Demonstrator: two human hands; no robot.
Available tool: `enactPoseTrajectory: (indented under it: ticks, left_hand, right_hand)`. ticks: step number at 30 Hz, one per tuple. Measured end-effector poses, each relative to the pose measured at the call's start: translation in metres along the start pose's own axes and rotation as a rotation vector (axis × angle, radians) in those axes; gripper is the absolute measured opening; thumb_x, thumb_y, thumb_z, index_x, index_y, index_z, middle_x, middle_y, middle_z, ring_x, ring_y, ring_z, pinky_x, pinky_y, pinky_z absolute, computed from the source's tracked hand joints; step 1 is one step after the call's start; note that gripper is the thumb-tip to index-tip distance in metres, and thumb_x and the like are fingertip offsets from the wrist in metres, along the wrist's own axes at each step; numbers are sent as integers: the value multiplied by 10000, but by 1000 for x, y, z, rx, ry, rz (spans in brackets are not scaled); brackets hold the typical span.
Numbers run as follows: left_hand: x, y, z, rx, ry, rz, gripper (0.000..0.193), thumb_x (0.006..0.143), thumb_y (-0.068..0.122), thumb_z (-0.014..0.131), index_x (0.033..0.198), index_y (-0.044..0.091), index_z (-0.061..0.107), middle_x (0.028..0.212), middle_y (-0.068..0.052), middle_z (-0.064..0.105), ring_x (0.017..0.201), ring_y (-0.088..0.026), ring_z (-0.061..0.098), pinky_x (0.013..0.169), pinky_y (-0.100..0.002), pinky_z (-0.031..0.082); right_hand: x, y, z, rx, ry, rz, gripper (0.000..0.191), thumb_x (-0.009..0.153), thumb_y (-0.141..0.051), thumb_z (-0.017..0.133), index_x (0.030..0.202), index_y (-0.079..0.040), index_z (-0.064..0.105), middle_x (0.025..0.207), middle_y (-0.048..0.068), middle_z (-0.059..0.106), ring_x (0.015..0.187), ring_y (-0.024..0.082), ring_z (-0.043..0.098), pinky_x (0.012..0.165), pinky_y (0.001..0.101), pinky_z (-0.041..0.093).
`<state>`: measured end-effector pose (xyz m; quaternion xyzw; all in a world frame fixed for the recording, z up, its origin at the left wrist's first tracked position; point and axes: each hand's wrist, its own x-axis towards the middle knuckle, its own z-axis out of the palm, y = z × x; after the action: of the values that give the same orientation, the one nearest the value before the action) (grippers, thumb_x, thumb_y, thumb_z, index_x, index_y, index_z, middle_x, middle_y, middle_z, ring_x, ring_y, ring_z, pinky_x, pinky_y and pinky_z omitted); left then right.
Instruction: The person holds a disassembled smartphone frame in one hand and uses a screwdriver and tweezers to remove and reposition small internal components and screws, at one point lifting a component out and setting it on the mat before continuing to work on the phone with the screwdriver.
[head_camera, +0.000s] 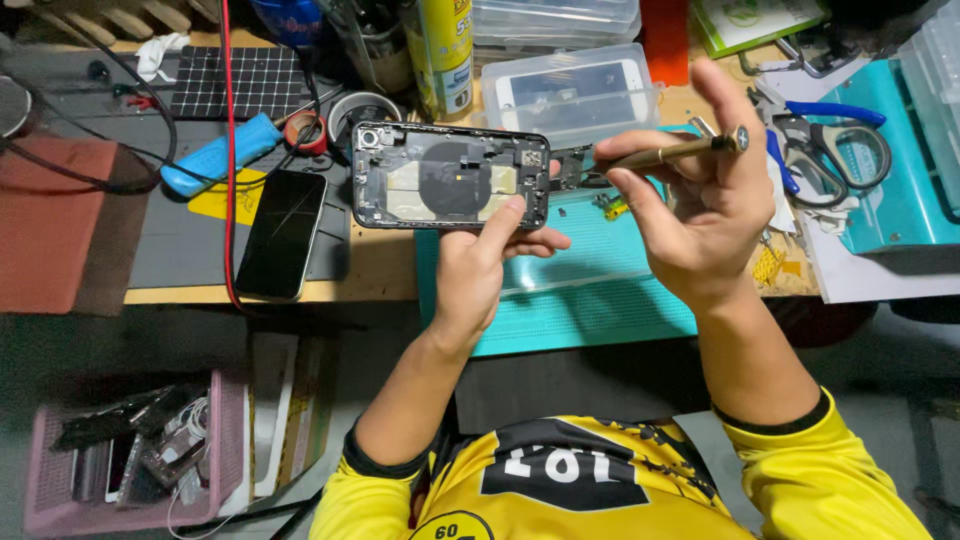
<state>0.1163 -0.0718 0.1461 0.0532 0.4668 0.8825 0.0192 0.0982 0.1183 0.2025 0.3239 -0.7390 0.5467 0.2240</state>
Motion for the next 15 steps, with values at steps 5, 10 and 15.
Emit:
enactPoseTrajectory:
  ticks: [5,10,15]
  left_hand:
    - [-5,10,-24,-17,74,54,368,1082,116,466,1386,-69,560,1384,-166,661,833,-211,742,712,-284,588]
    - [-10,18,-46,-11,150,105,370,1078,112,455,1394,-60,544,1374,-182,666,828,-208,741,718,-295,596]
    - [-10,20,-53,6,184,132,374,1076,109,453,1403,-54,536,1363,-187,673,810,-207,739,705,-298,597]
  right_hand:
    - [-6,14,3,-6,-32,62,388,1053,165,673,1384,69,495,1139,175,723,1060,205,732,924,287,610]
    - [-7,21,12,-70,-175,172,171,1045,79,652,1198,30,592,1037,111,734,919,144,727,829,270,590]
    - [-4,28,30,-32,-344,279,122,1026,0,607,1137,20,564,919,94,702,836,145,724,753,283,587]
